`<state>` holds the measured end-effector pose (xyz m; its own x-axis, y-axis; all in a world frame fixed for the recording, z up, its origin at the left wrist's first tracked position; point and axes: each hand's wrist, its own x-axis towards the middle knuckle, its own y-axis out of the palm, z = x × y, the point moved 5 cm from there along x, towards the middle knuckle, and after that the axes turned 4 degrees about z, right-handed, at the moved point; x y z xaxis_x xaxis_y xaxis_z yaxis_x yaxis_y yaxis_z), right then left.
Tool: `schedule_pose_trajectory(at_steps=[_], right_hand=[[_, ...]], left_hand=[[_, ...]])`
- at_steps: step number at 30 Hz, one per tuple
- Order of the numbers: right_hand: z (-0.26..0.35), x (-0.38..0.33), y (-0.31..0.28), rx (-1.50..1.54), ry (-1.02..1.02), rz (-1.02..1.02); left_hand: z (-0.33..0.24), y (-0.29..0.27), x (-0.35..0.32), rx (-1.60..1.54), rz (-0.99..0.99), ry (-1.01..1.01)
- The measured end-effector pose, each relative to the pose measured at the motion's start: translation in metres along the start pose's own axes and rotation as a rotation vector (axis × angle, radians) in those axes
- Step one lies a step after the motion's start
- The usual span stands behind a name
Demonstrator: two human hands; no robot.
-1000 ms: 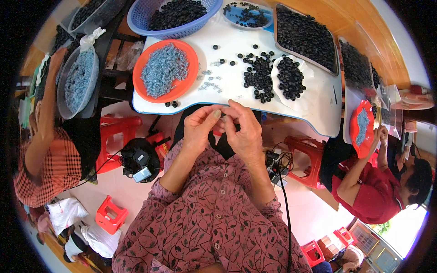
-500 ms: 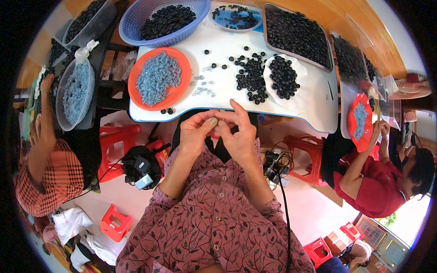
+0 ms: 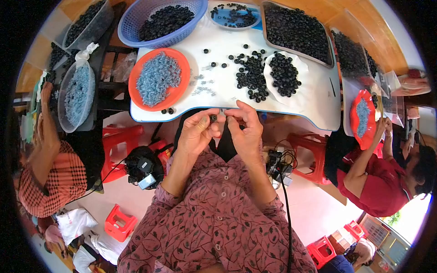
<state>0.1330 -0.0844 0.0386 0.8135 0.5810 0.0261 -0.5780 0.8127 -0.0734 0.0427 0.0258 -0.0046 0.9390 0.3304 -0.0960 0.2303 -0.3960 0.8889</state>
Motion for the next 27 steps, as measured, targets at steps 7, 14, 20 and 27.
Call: schedule_pose_trajectory(at_steps=[7,14,20,27], right_hand=[[-0.0050,-0.0005,0.0011,0.031,0.024,0.020],[-0.0054,-0.0008,0.0025,0.023,0.015,0.016],[-0.0096,-0.0010,0.0036,0.029,0.034,0.001],[-0.0059,-0.0010,0.0029,0.037,0.010,-0.011]], left_hand=[[-0.0021,0.0014,-0.0015,-0.081,0.067,0.026],[-0.0012,0.0008,-0.0026,-0.053,-0.028,0.030],[0.0023,0.0001,-0.0033,-0.041,-0.079,0.011],[0.0044,-0.0021,-0.0021,-0.093,-0.101,-0.015]])
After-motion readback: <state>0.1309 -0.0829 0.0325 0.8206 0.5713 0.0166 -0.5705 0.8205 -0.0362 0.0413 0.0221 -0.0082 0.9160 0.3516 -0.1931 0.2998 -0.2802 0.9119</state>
